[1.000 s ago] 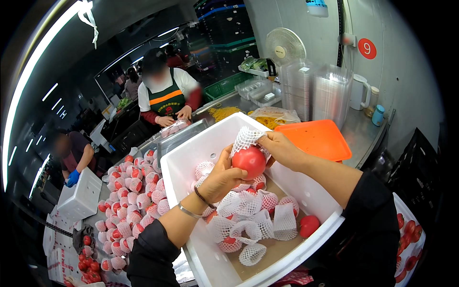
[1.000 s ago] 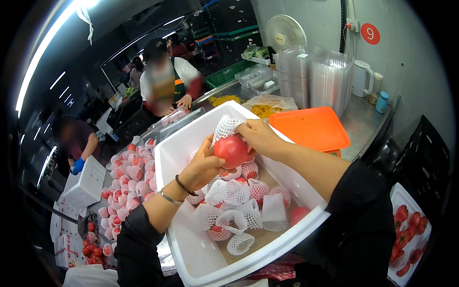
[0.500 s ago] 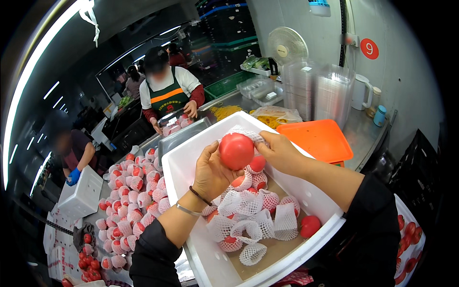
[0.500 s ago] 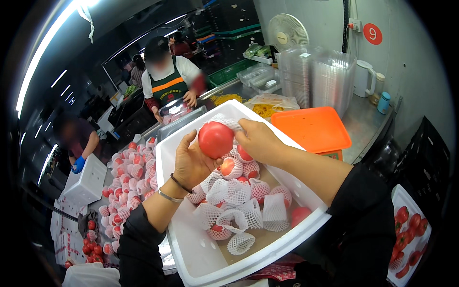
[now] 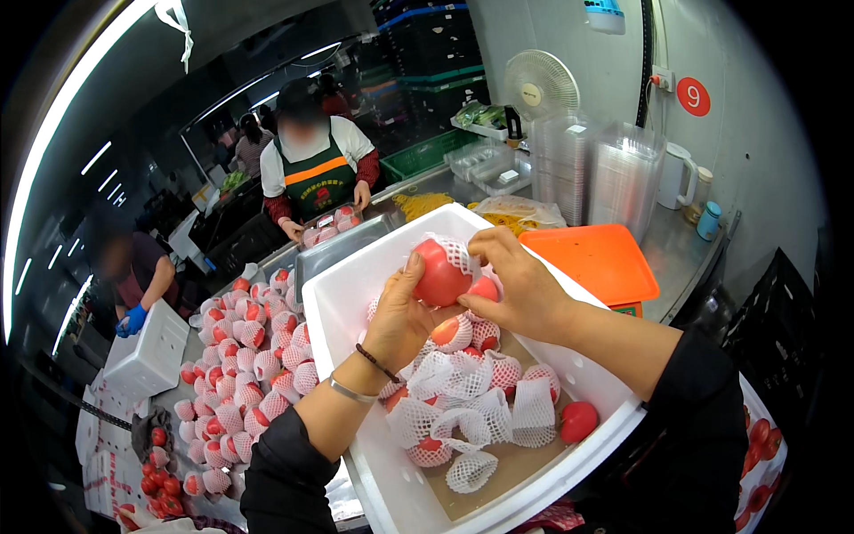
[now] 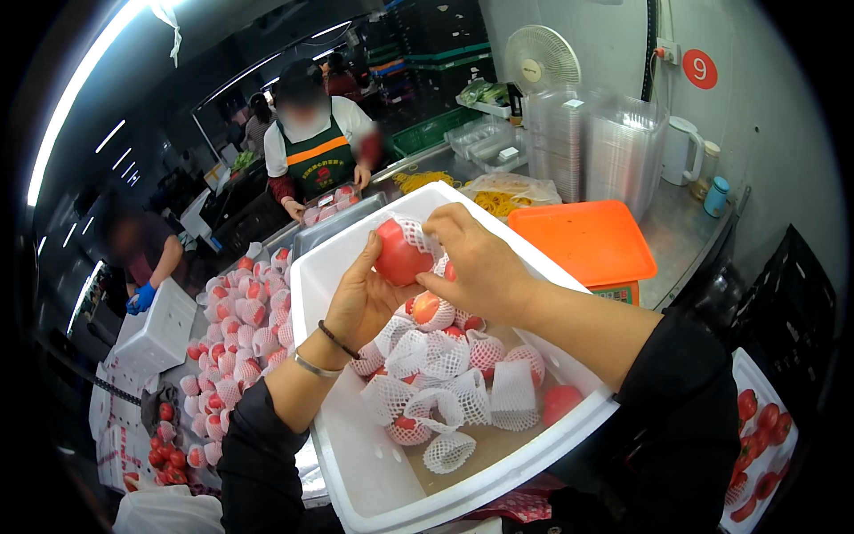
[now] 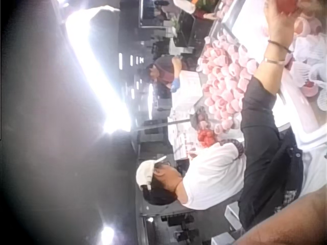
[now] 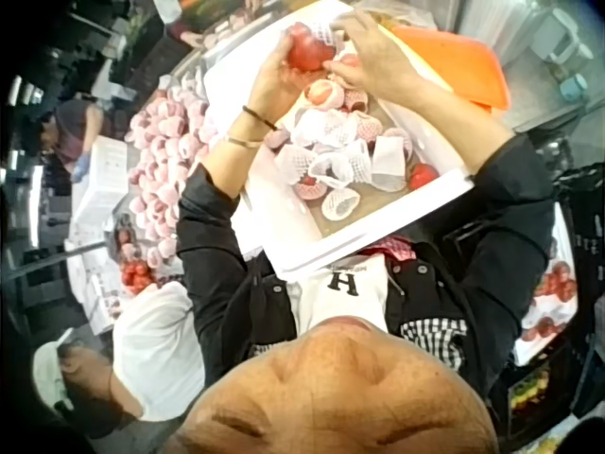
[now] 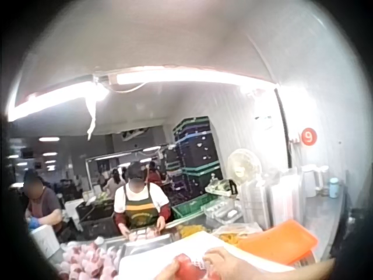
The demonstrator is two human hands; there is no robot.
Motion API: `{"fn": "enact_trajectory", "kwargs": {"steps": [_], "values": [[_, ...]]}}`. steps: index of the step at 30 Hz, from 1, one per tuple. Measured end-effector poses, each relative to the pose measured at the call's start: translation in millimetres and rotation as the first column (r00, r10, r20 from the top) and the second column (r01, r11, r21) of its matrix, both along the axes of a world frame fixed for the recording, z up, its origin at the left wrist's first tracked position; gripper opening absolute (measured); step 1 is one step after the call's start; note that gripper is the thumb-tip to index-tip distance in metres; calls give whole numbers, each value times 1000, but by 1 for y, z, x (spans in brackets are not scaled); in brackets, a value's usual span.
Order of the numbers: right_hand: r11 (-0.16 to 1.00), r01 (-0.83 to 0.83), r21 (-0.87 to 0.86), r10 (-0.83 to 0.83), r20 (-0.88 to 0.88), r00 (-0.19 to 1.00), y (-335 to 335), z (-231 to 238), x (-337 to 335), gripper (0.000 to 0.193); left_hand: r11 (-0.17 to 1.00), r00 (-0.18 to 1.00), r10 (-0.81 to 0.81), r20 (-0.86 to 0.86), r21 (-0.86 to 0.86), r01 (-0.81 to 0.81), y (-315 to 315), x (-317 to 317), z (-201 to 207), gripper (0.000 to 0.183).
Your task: The person picks up red tomatoes from a white bin and wraps each one individually in a white foam net. The wrapped tomatoes are then placed into a larger white styrofoam box. The process is repeated continuously throughout the clip.
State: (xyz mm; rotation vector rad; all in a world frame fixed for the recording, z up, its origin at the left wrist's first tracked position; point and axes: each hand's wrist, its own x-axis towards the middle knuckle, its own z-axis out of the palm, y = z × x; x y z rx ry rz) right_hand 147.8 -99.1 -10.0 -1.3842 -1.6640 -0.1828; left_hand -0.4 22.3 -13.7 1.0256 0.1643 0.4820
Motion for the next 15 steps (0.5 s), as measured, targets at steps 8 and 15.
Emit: {"fn": "enact_trajectory", "kwargs": {"steps": [8,15], "values": [[967,-51,-249,39,-53,998,3,-2,9,78,996,963,-73,-260,25,82,8,-5,-13,51],[807,-506,-303,-82,-907,413,9,9,14,52,984,953,56,-299,176,-3,7,-7,-8,50]]}}
